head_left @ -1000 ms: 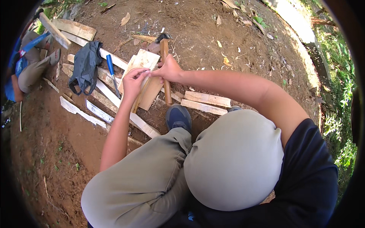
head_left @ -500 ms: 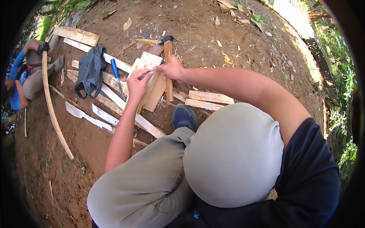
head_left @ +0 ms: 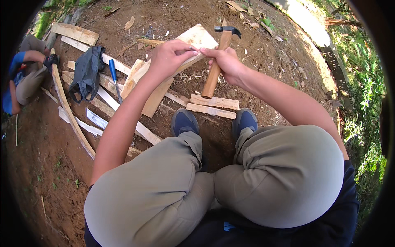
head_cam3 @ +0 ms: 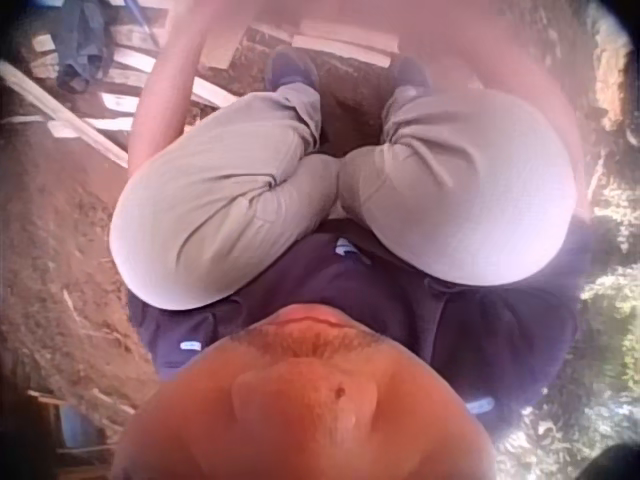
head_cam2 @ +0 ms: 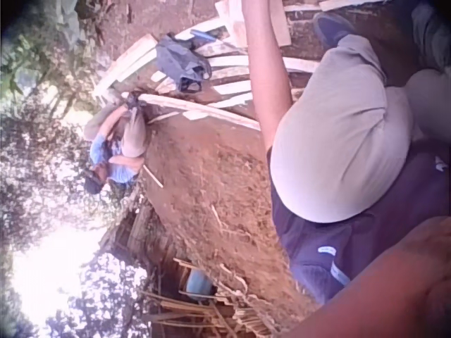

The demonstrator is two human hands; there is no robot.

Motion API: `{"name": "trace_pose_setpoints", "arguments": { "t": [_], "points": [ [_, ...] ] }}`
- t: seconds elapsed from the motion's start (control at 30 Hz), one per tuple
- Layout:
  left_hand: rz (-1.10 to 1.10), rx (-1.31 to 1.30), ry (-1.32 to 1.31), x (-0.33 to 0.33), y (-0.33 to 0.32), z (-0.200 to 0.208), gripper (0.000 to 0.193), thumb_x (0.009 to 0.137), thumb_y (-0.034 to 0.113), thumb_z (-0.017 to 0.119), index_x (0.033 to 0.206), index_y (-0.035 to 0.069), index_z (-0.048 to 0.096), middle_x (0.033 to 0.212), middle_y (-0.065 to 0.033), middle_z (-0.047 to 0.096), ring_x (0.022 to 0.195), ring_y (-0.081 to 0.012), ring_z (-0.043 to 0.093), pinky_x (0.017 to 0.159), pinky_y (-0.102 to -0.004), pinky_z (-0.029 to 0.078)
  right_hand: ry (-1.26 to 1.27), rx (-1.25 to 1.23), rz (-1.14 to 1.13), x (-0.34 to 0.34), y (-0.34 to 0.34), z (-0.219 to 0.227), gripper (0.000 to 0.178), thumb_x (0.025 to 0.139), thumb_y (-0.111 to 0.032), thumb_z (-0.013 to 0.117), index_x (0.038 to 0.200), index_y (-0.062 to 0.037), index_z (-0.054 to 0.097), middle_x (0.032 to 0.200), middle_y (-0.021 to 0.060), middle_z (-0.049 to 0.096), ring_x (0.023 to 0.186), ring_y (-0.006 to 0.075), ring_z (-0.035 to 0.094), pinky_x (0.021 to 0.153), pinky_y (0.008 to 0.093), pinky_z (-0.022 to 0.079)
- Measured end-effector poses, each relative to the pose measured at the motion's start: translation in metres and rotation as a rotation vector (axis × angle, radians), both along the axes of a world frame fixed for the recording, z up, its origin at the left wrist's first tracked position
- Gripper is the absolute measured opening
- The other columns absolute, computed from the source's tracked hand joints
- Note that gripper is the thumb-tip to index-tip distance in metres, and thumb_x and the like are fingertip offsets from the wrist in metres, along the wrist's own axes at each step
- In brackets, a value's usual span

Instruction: The person holds a wooden board on their lap while sitting on the ground and hammers small nails into it, then hammers a smaller piece of wood onto the board.

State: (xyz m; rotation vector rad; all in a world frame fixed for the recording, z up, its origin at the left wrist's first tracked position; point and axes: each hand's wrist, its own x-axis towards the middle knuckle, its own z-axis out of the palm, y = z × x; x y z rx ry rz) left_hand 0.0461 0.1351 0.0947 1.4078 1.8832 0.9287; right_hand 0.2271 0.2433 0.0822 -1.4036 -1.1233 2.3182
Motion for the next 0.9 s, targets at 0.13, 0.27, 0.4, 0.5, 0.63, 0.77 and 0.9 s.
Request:
{"name": "trace_pose_setpoints", "arguments": {
  "t": [0.13, 0.27, 0.4, 0.5, 0.63, 0.77, 0.9],
  "points": [
    [-0.146, 0.075, 0.110, 0.040, 0.036, -0.015, 0.015, 0.090, 0.022, 0.079, 0.101, 0.014, 0.084, 0.093, -0.0060, 0.076, 0.078, -0.0191, 0.069, 0.070, -0.0331, 0.054, -0.105, 0.054, -0.019, 0.048, 0.021, -0.020, 0.024, 0.093, -0.013, 0.078, 0.099, 0.0062, 0.065, 0.075, 0.0050, 0.062, 0.062, 0.0145, 0.057, 0.057, 0.0323, 0.050],
    [-0.180, 0.009, 0.106, 0.078, 0.029, -0.051, 0.019, 0.089, 0.028, 0.079, 0.100, 0.013, 0.083, 0.095, -0.0073, 0.077, 0.085, -0.0254, 0.073, 0.075, -0.0378, 0.057, -0.161, -0.002, -0.051, 0.087, 0.009, -0.048, 0.015, 0.094, -0.007, 0.075, 0.098, 0.0048, 0.066, 0.078, 0.0060, 0.064, 0.062, 0.0138, 0.058, 0.056, 0.0314, 0.051],
    [-0.224, 0.015, 0.151, 0.098, 0.012, -0.062, 0.017, 0.088, 0.026, 0.080, 0.097, 0.011, 0.082, 0.093, -0.0065, 0.075, 0.090, -0.0257, 0.071, 0.080, -0.0386, 0.056, -0.150, 0.014, 0.065, 0.104, -0.003, -0.057, 0.019, 0.092, -0.010, 0.078, 0.097, 0.0045, 0.066, 0.079, 0.0075, 0.066, 0.060, 0.0113, 0.058, 0.053, 0.0286, 0.051],
    [-0.244, 0.001, 0.130, 0.092, 0.002, -0.074, 0.012, 0.088, 0.021, 0.080, 0.095, 0.012, 0.083, 0.094, -0.0054, 0.074, 0.095, -0.0251, 0.070, 0.084, -0.0381, 0.055, -0.316, 0.060, 0.136, 0.107, -0.009, -0.061, 0.029, 0.088, -0.013, 0.084, 0.096, 0.0047, 0.063, 0.077, 0.0081, 0.066, 0.056, 0.0116, 0.059, 0.048, 0.0289, 0.050],
    [-0.213, 0.030, 0.127, 0.095, 0.001, -0.092, 0.009, 0.090, 0.023, 0.078, 0.094, 0.016, 0.083, 0.096, -0.0027, 0.074, 0.092, -0.0245, 0.069, 0.082, -0.0386, 0.056, -0.505, 0.197, 0.075, 0.112, -0.015, -0.061, 0.048, 0.082, -0.021, 0.092, 0.095, 0.0023, 0.052, 0.071, 0.0097, 0.064, 0.051, 0.0156, 0.061, 0.044, 0.0321, 0.050],
    [-0.196, -0.024, 0.106, 0.099, 0.005, -0.097, 0.010, 0.094, 0.015, 0.075, 0.099, 0.009, 0.081, 0.101, -0.0054, 0.073, 0.097, -0.0222, 0.069, 0.085, -0.0348, 0.054, -0.517, 0.287, 0.070, 0.144, -0.005, -0.060, 0.049, 0.085, -0.021, 0.089, 0.097, -0.0002, 0.047, 0.077, 0.0081, 0.063, 0.053, 0.0165, 0.062, 0.045, 0.0326, 0.050],
    [-0.115, -0.074, -0.083, 0.101, 0.005, -0.103, 0.010, 0.094, 0.015, 0.076, 0.098, 0.008, 0.081, 0.094, -0.0042, 0.068, 0.092, -0.0182, 0.065, 0.079, -0.0332, 0.053, -0.460, 0.301, 0.159, 0.175, 0.005, -0.052, 0.045, 0.090, -0.026, 0.084, 0.102, 0.0010, 0.050, 0.078, 0.0061, 0.061, 0.054, 0.0150, 0.061, 0.045, 0.0318, 0.050]
  ]
}}
